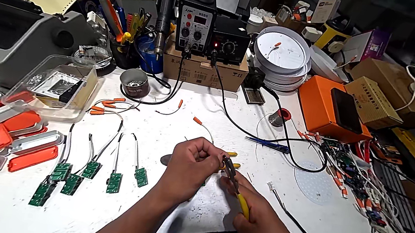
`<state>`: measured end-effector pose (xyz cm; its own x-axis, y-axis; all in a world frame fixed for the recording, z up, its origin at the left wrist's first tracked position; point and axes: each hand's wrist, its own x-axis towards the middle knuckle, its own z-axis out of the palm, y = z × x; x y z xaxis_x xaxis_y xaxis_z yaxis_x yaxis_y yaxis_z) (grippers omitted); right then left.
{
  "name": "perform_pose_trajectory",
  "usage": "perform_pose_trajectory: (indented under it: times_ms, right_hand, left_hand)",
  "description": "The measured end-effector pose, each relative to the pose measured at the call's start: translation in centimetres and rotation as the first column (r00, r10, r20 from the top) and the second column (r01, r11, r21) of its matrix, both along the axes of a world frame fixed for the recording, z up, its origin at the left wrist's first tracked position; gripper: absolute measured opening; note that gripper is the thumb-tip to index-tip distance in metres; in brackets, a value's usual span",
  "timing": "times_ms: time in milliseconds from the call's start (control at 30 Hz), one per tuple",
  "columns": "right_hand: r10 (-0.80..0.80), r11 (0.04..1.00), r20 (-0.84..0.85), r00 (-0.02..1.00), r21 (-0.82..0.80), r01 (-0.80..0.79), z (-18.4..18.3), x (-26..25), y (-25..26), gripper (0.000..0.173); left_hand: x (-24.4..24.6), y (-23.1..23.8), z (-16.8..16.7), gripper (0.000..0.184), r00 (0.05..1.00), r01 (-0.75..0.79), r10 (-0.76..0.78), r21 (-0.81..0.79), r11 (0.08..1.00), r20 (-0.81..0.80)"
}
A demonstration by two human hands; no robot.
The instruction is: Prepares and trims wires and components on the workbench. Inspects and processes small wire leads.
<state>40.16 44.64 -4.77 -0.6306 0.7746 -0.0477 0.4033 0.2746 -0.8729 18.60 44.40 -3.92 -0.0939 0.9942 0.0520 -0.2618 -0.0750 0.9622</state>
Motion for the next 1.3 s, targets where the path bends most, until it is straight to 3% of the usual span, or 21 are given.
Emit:
perform_pose_trajectory:
  times_ms: [500, 1300]
  right_hand:
    - [-0.015, 0.998, 0.064, 0.998, -0.062, 0.019, 0.27, 0.3, 0.05, 0.055]
    - [-0.014, 1.0, 0.025, 1.0, -0.012, 0.014, -0.05, 0.62, 0.11, 0.034]
  left_hand:
    - [0.08, 0.1, -0.02, 0.006, 0.999, -0.007, 0.007, -0.015, 1.0, -0.045]
    - [-0.03, 0.11, -0.03, 0.005, 0.997, -0.014, 0.012, -0.03, 0.999, -0.076]
